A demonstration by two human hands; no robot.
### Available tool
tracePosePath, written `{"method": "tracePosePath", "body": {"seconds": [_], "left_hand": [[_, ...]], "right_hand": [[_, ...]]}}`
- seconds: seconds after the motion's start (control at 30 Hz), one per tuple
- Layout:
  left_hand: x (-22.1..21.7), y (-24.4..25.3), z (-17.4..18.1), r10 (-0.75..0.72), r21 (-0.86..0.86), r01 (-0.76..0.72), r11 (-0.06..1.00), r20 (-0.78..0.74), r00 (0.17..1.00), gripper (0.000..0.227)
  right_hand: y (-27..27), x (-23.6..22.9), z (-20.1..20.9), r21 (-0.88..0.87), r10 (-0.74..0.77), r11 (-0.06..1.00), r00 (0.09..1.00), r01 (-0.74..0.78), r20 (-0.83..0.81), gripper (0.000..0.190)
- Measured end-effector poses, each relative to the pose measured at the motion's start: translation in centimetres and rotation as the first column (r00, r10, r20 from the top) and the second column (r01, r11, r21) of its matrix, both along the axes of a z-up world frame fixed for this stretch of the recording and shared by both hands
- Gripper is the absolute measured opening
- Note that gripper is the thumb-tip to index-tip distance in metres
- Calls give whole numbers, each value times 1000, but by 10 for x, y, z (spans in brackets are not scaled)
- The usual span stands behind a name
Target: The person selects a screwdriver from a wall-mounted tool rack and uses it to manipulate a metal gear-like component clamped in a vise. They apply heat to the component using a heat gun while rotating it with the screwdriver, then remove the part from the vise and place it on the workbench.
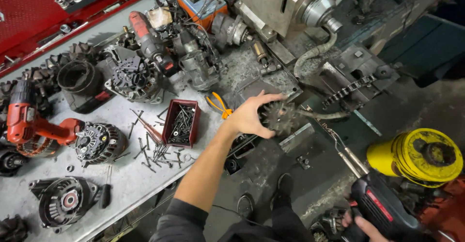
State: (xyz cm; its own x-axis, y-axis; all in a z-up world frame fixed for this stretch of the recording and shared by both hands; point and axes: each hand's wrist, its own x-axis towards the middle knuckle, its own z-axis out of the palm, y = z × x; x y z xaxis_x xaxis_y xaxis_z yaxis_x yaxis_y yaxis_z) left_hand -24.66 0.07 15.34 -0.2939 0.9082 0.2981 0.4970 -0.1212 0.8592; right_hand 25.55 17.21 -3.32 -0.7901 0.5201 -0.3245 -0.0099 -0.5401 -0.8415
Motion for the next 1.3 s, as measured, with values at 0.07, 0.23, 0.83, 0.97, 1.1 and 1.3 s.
{"method": "tracePosePath", "body": {"seconds": [0.07,0.23,0.83,0.97,1.1,1.3], "left_hand": [[-6,-1,2,-107,-19,107,994,14,994,95],[-11,-2,4,-217,-141,219,966,29,976,103],[-3,-12,29,-189,-104,179,978,-97,977,139],[9,-21,25,-64,-18,63,998,-65,996,142],[26,-22,3,130,14,-129,991,-118,984,131],[31,-15,-13,247,41,-244,969,-119,962,110]], "right_hand": [[-24,-27,45,119,-95,990,989,82,110,71],[-62,-74,109,214,-396,904,914,370,92,82],[-59,-78,115,234,-369,917,909,323,195,81],[-55,-72,99,253,-373,911,913,326,164,81],[-54,-63,87,242,-356,916,927,321,120,78],[-54,-67,91,239,-318,929,939,281,134,81]]}}
